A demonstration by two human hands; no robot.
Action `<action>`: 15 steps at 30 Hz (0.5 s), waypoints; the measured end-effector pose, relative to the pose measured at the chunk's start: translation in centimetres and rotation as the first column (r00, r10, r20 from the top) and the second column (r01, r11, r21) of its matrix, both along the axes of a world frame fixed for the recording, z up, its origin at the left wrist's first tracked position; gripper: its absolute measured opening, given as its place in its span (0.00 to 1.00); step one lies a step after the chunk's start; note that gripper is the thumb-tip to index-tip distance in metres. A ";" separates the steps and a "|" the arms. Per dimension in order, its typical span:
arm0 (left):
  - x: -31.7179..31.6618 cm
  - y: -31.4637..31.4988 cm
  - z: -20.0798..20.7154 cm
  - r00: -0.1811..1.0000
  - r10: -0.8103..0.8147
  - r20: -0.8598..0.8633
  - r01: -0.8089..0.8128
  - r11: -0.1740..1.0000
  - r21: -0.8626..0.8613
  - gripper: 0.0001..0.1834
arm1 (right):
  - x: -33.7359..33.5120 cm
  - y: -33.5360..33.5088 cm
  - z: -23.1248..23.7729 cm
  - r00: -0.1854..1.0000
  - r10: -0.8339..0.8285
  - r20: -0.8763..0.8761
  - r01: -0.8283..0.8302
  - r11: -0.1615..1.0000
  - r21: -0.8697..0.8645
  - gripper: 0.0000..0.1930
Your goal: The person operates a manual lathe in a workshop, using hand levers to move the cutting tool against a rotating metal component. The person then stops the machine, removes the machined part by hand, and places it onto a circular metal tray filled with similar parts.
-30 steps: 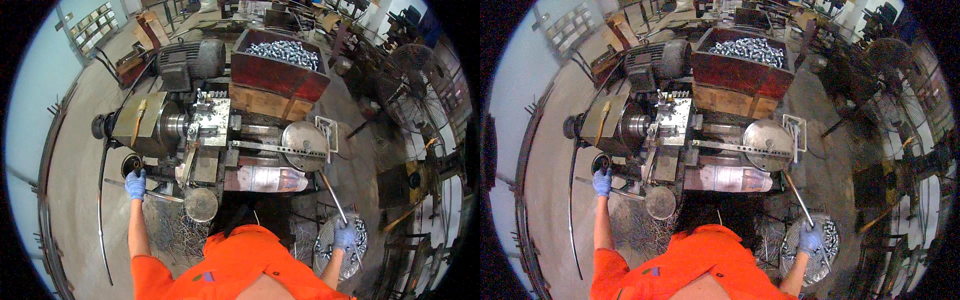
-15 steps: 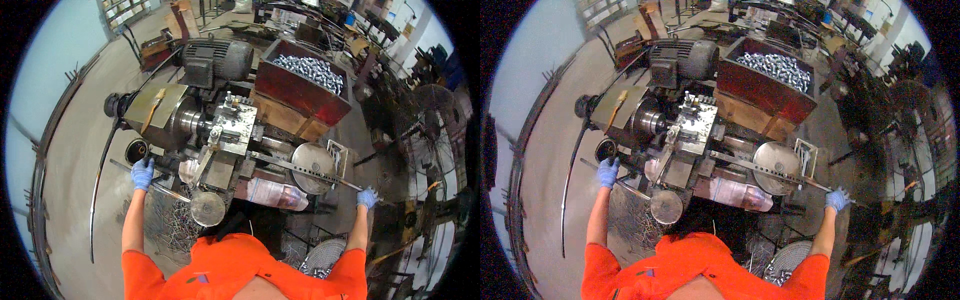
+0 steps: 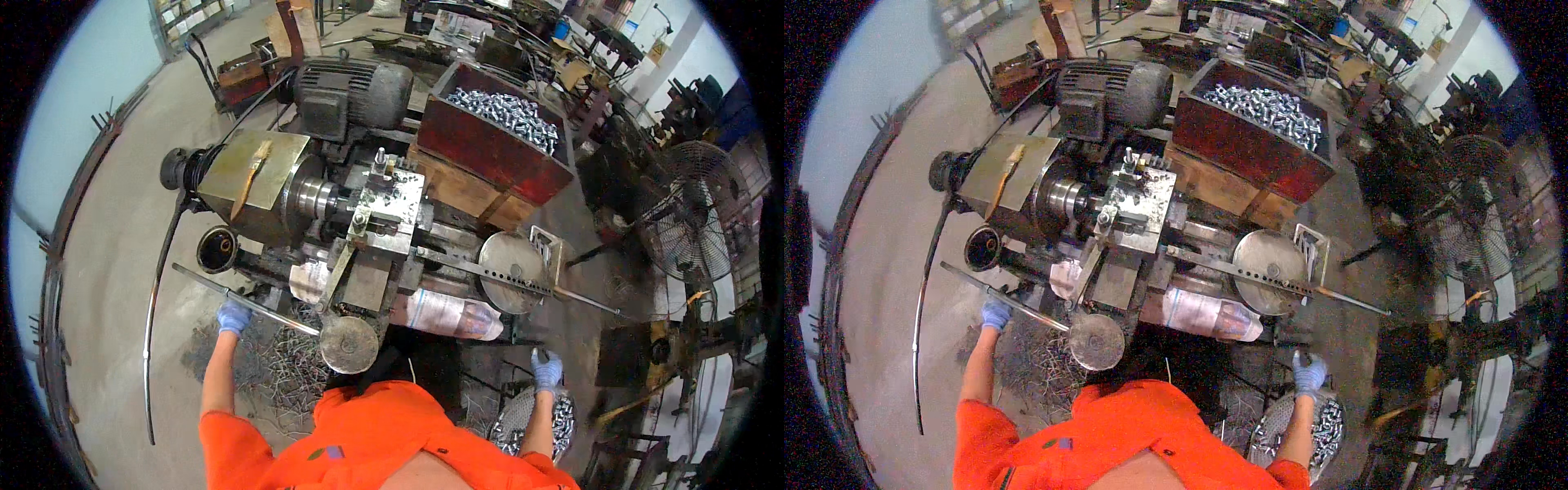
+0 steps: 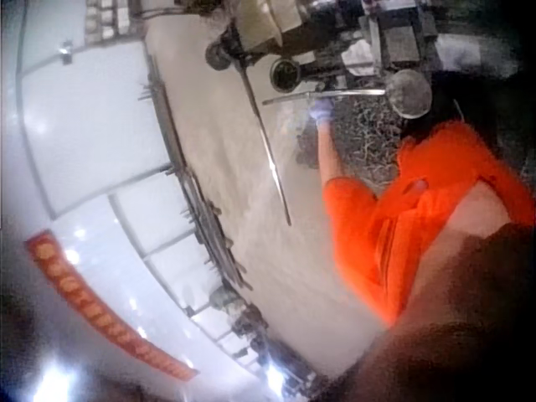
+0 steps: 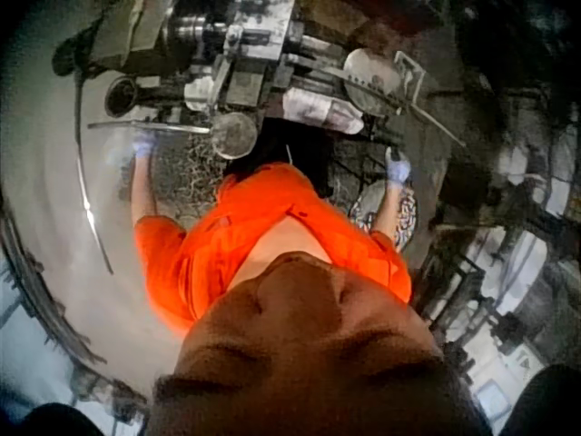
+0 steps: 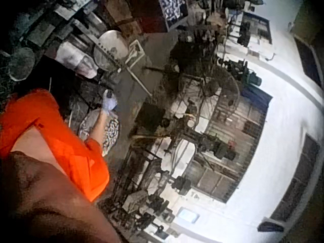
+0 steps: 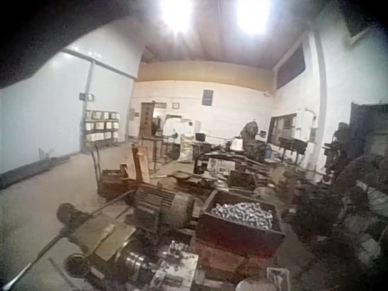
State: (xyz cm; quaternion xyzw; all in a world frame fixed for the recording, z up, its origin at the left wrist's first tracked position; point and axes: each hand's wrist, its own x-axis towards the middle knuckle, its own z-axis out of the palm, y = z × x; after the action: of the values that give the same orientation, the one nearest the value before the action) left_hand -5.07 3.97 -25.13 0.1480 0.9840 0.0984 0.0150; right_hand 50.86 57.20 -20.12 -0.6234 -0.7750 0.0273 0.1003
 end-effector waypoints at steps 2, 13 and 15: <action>-0.6 1.4 0.1 0.979 -0.202 -0.012 0.195 0.959 -0.204 0.18 | 0.4 -0.3 -0.3 0.992 0.087 -0.091 -0.088 0.996 -0.002 0.21; 0.9 2.0 -14.0 0.999 0.044 -0.016 -0.046 0.985 -0.164 0.22 | -4.6 -3.6 4.4 0.935 0.254 -0.247 -0.261 0.965 0.006 0.16; -0.5 1.1 -8.1 0.976 -0.175 0.132 0.209 0.928 -0.308 0.17 | -4.6 -2.4 5.0 0.922 0.287 -0.261 -0.282 0.958 0.057 0.16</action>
State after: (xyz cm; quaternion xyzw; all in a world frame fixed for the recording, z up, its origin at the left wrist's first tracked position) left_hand -5.58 5.07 -33.28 0.2340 0.9655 -0.0572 0.0985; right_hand 46.28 54.83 -15.14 -0.4940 -0.8368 0.1178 0.2043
